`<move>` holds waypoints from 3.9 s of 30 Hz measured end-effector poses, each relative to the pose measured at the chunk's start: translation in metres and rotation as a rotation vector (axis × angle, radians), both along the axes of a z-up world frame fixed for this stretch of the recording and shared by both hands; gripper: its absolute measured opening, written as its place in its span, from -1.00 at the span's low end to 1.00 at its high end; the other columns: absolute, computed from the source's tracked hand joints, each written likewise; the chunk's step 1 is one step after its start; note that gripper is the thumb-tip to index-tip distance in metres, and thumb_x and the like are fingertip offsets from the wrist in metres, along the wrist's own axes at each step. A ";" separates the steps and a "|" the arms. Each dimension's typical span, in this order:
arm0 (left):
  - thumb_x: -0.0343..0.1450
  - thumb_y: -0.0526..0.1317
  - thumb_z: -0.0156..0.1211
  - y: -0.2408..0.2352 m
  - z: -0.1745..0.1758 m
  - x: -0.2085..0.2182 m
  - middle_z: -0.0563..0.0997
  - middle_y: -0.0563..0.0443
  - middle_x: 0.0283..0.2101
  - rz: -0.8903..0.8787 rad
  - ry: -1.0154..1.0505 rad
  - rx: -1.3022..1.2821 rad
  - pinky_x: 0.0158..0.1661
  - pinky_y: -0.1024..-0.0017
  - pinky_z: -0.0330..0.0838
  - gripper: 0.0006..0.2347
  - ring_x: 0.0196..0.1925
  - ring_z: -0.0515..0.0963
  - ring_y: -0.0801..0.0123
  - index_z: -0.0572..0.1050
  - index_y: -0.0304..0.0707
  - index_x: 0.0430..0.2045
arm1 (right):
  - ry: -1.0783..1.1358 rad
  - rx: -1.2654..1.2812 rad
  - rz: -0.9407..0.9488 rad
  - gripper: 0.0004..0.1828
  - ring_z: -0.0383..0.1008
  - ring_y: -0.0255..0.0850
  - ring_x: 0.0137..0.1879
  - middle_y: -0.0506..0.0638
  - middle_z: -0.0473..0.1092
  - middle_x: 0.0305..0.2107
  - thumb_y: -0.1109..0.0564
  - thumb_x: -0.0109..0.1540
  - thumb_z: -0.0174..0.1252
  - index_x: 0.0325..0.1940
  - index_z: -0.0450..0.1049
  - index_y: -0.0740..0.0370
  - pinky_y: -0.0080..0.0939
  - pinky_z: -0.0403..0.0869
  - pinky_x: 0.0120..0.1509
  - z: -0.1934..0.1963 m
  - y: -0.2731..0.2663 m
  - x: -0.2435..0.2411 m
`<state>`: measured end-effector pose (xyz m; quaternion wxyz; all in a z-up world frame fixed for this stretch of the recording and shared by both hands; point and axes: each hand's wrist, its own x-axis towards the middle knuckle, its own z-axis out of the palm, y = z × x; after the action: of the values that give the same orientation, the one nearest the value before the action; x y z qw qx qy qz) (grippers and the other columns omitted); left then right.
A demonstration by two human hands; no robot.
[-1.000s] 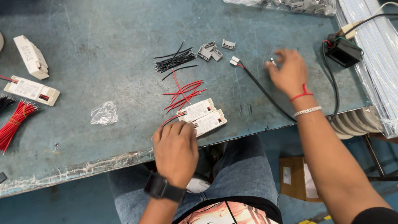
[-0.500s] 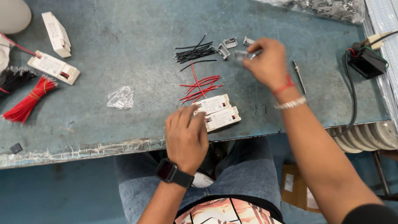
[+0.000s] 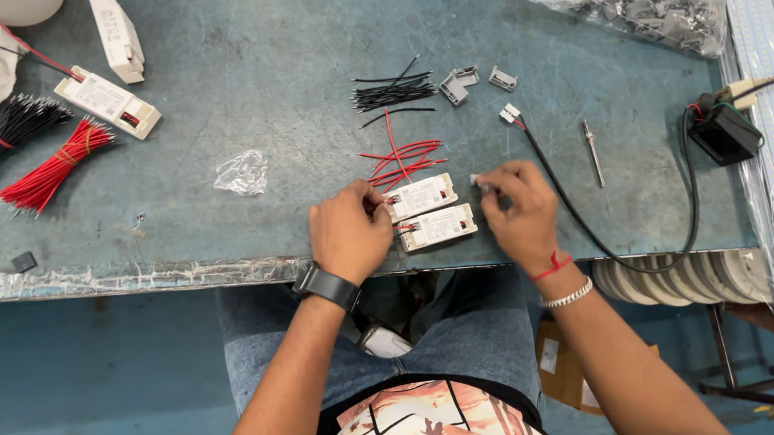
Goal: The person assembles electrical components by inserting colored wires into small white plastic modules, securing them by hand or using a small metal tool, and grouping the finished modules on a workstation table.
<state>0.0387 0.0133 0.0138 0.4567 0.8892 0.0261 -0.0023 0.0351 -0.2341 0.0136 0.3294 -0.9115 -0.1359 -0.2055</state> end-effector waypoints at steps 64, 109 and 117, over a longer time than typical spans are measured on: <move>0.25 -0.42 0.27 0.009 0.036 -0.001 0.72 -0.03 -0.35 -0.008 -0.069 -0.535 -0.14 0.33 0.59 -0.73 -0.26 0.75 0.34 0.52 -0.27 -0.17 | 0.333 -0.055 0.468 -0.44 0.55 0.04 0.03 0.13 0.51 -0.07 0.29 -0.09 0.48 -0.01 0.53 0.29 -0.06 0.51 0.07 0.068 0.085 0.037; 0.31 -0.20 0.38 -0.058 0.137 -0.095 0.65 -0.16 0.03 -0.097 -0.428 -0.703 0.07 0.37 0.59 -0.53 0.01 0.70 0.26 0.47 -0.36 0.11 | 0.347 0.862 0.273 -0.44 0.46 -0.33 -0.18 0.03 0.48 -0.27 -0.08 0.25 0.37 0.03 0.51 0.52 -0.34 0.45 -0.13 0.092 0.056 -0.092; 0.57 -0.26 0.11 -0.051 0.093 -0.068 0.64 -0.09 0.10 0.054 -0.332 -0.914 0.17 0.39 0.43 -0.79 0.16 0.58 0.39 0.61 -0.48 -0.10 | 0.657 1.130 0.470 -0.38 0.38 -0.25 0.32 0.07 0.31 0.27 0.27 0.28 0.10 0.44 0.18 0.32 -0.21 0.37 0.39 0.078 0.070 -0.078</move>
<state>-0.0291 -0.0377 0.1069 0.7984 0.5848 -0.0278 0.1403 -0.0428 -0.1646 0.0918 0.8134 -0.5615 -0.0948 0.1188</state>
